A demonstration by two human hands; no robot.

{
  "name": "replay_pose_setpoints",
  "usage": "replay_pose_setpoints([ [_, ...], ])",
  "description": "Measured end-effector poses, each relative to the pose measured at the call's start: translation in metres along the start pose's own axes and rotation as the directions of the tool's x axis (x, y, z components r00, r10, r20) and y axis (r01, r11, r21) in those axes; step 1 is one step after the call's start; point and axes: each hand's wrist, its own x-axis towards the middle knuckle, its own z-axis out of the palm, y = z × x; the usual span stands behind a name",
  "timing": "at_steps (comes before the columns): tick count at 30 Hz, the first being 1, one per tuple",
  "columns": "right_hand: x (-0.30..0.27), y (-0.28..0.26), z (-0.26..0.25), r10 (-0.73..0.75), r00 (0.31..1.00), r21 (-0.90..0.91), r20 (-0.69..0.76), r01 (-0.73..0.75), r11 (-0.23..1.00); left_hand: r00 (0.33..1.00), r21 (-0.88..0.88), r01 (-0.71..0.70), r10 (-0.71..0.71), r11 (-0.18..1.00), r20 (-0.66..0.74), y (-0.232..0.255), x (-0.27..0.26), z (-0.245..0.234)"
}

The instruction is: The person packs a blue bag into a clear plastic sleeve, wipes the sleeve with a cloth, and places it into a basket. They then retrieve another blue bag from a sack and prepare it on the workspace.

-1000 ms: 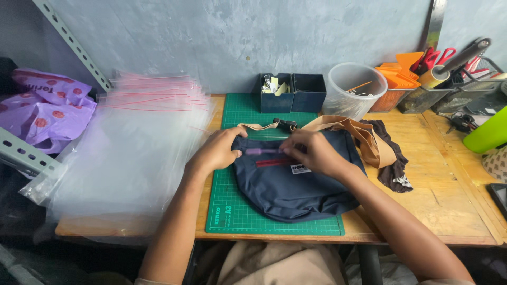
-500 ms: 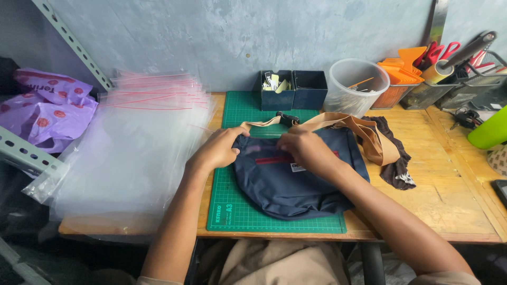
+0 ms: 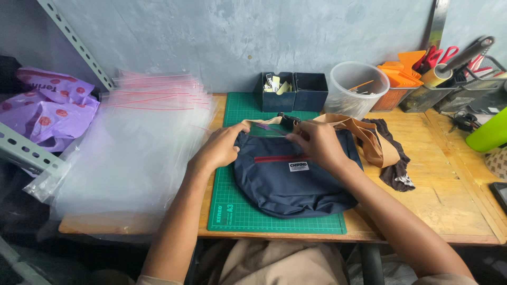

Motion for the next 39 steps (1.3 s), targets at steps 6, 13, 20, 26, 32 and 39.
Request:
replay_pose_setpoints([
  [6,-0.001,-0.017,-0.002,0.163,0.953,-0.108,0.253,-0.140,0.984,0.999,0.041,0.018,-0.016,0.999,-0.037,-0.011,0.006,0.005],
  [13,0.004,0.010,-0.011,0.236,0.966,-0.256,0.103,-0.203,0.945,0.992,0.063,0.018,-0.010,0.998,-0.128,-0.009,0.016,0.009],
  [20,-0.001,-0.015,0.015,0.153,0.981,0.262,0.117,-0.179,0.948,0.960,-0.148,-0.103,0.060,0.984,-0.273,0.016,0.002,0.004],
  [26,0.008,0.008,0.008,0.108,0.992,0.273,-0.066,-0.087,0.958,0.905,-0.305,-0.261,0.122,0.916,-0.408,0.019,0.009,0.004],
  [32,0.013,-0.002,-0.002,0.068,0.991,0.346,-0.114,-0.024,0.938,0.883,-0.546,-0.404,0.158,0.734,-0.442,0.022,0.009,0.014],
  [39,0.015,-0.026,-0.011,-0.008,0.996,0.373,-0.094,0.043,0.927,0.893,-0.583,-0.407,0.174,0.703,-0.414,0.009,0.020,0.023],
])
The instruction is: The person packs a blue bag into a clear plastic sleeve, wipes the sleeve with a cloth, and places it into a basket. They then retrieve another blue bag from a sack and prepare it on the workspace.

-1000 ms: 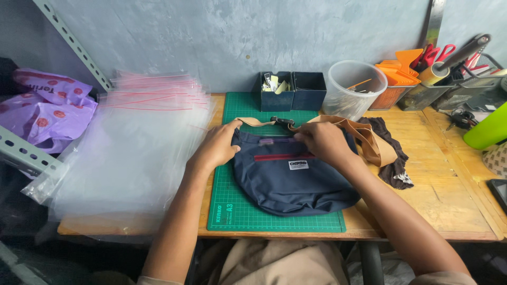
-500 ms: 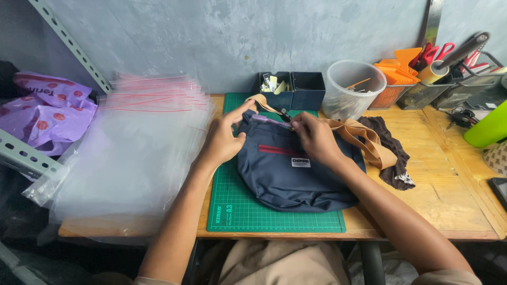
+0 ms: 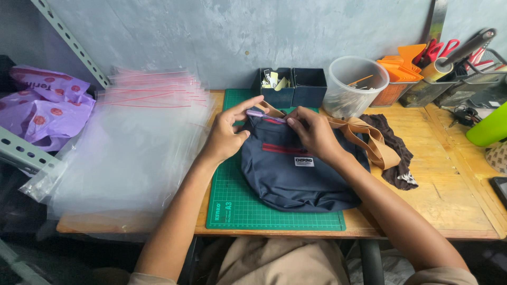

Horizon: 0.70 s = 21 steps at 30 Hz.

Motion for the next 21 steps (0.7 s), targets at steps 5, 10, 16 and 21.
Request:
replay_pose_setpoints([
  [5,0.001,0.032,-0.022,-0.022,1.000,-0.073,-0.009,0.021,0.997,0.999,0.011,0.038,-0.038,0.999,0.025,0.009,-0.003,-0.006],
  [10,0.001,0.008,-0.016,-0.068,0.998,-0.014,0.003,0.068,0.998,0.998,0.019,0.047,-0.048,0.999,0.041,0.010,-0.002,-0.003],
  [16,0.005,0.053,-0.053,-0.079,0.988,-0.277,-0.130,0.040,0.960,0.994,0.106,0.102,-0.106,0.989,0.034,0.021,-0.005,-0.011],
  [21,-0.008,0.014,-0.067,0.179,0.976,-0.200,0.122,-0.153,0.968,0.958,0.655,0.195,-0.285,0.730,0.033,0.024,-0.007,-0.019],
])
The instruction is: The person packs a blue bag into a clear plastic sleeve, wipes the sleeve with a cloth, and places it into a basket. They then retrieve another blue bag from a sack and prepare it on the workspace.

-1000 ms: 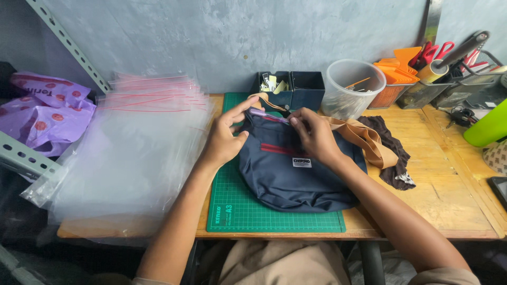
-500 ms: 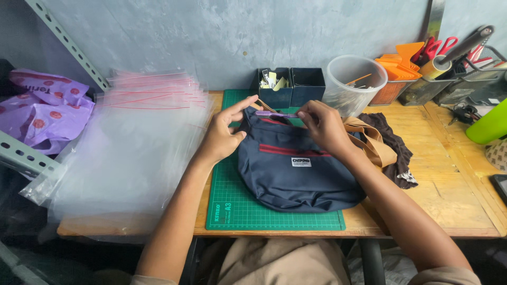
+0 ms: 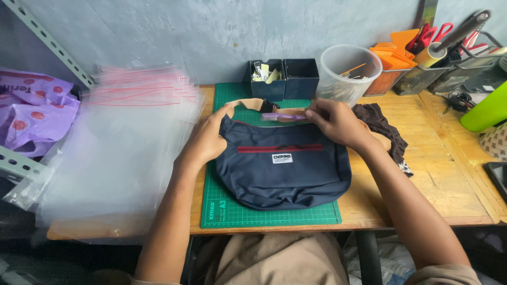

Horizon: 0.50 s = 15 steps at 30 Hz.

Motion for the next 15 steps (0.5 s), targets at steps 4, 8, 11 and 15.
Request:
replay_pose_setpoints([
  [4,0.002,0.004,-0.007,0.048,0.991,-0.231,0.128,-0.017,0.973,0.996,0.117,0.052,-0.059,0.992,0.062,-0.017,0.009,0.015],
  [8,-0.006,0.046,-0.043,0.262,0.960,-0.472,0.097,-0.187,0.862,0.994,0.166,0.070,-0.082,0.984,0.068,-0.030,0.013,0.024],
  [11,-0.012,0.078,-0.064,0.263,0.964,-0.612,-0.031,-0.227,0.757,0.995,0.243,0.072,-0.088,0.967,0.055,-0.042,0.020,0.034],
  [15,-0.020,0.013,-0.065,0.285,0.947,-0.340,0.147,-0.222,0.914,0.996,0.258,0.043,-0.064,0.965,0.070,-0.056,0.024,0.039],
])
